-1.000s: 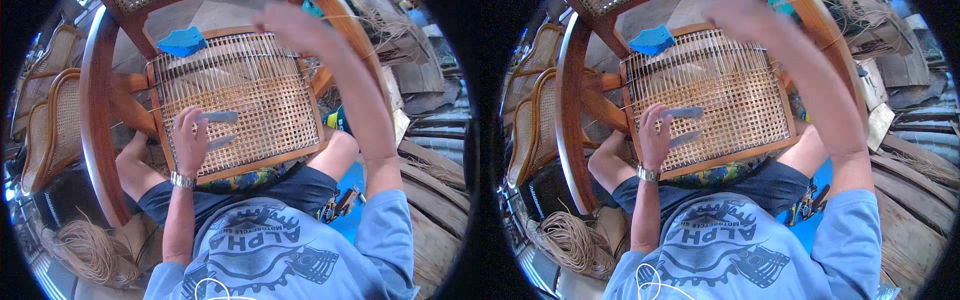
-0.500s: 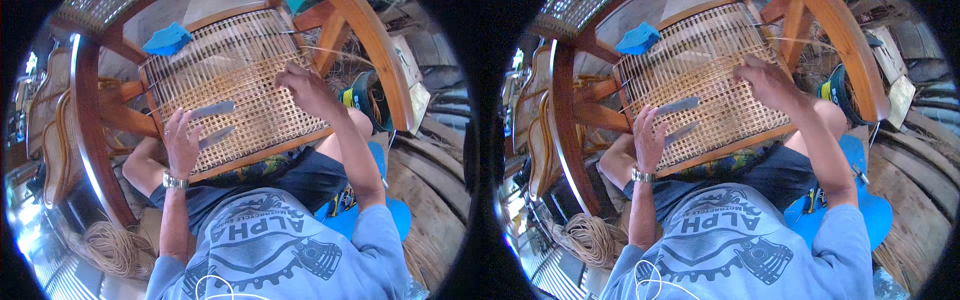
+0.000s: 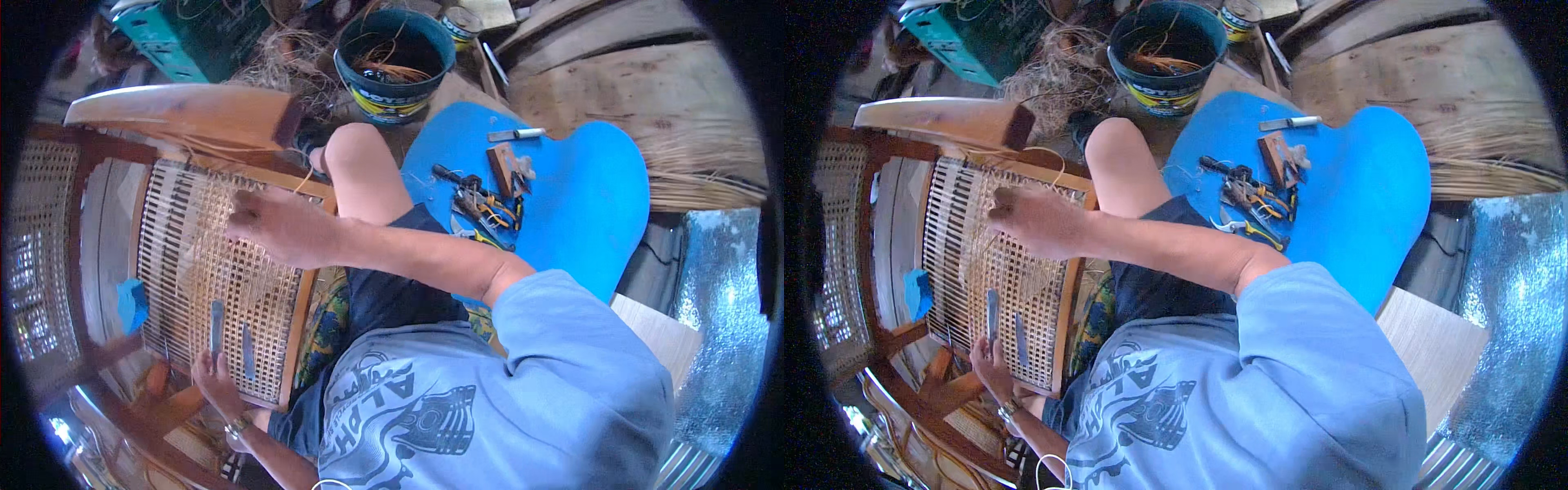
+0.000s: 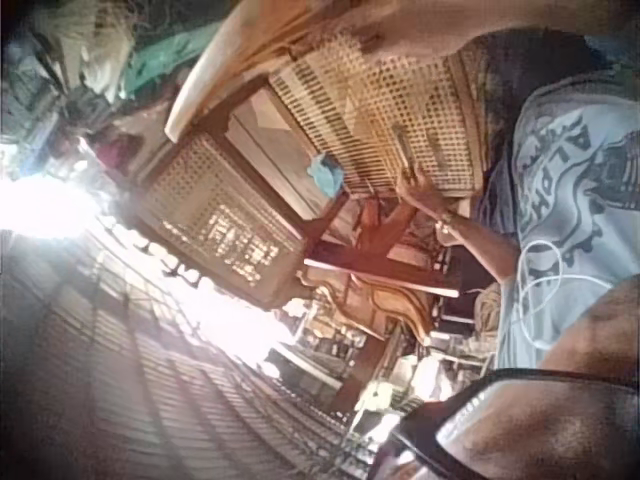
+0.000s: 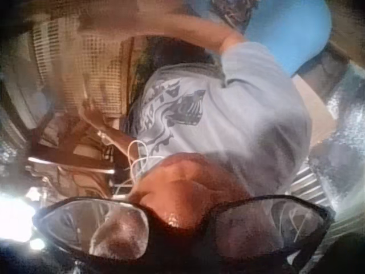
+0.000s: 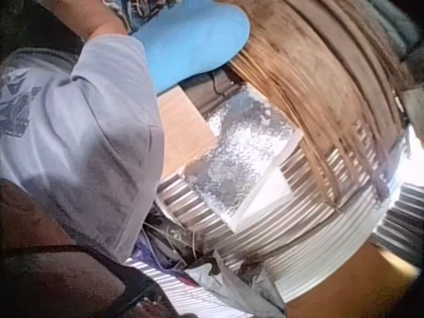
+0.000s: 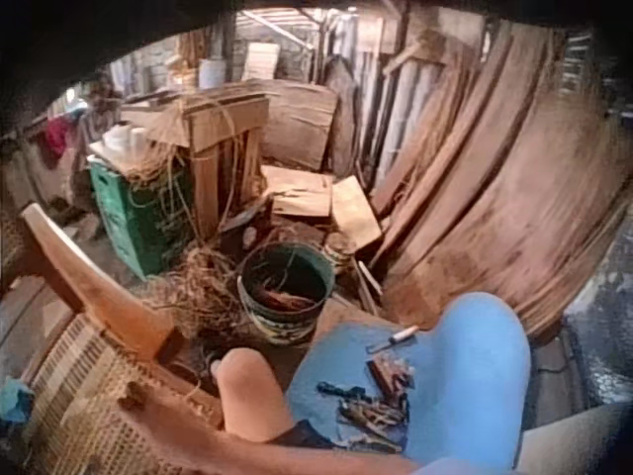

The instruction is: Weaving or repairing the cane seat of a wooden chair using strands of fiber.

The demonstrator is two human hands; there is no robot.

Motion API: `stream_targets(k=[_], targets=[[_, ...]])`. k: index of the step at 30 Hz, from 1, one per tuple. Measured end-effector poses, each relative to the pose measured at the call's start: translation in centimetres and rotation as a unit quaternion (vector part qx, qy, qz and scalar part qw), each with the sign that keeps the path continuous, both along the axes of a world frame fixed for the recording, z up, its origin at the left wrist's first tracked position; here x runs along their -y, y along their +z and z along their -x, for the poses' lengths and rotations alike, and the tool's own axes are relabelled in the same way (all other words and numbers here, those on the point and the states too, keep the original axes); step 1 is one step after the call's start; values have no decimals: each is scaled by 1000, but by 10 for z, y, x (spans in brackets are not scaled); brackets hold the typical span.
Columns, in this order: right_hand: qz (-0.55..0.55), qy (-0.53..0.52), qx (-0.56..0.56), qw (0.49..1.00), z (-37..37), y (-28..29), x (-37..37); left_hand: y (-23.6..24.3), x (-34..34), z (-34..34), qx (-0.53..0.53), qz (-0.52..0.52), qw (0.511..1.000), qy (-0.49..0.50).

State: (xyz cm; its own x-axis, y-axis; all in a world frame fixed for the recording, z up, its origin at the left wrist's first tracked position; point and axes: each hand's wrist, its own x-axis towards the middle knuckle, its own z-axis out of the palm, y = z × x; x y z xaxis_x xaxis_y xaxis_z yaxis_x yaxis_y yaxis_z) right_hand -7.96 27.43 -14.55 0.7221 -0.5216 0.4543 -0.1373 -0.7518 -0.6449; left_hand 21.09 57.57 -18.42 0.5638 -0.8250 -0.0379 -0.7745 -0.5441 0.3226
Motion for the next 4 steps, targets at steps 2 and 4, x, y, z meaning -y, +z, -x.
stream_targets(k=[2,4], targets=[[-36,-9,-4,999,3,-4,-6,-11,-8,3,-55,75,996,18],[-54,-28,-8,998,6,-10,-13,-16,-13,-10,-88,13,993,82]])
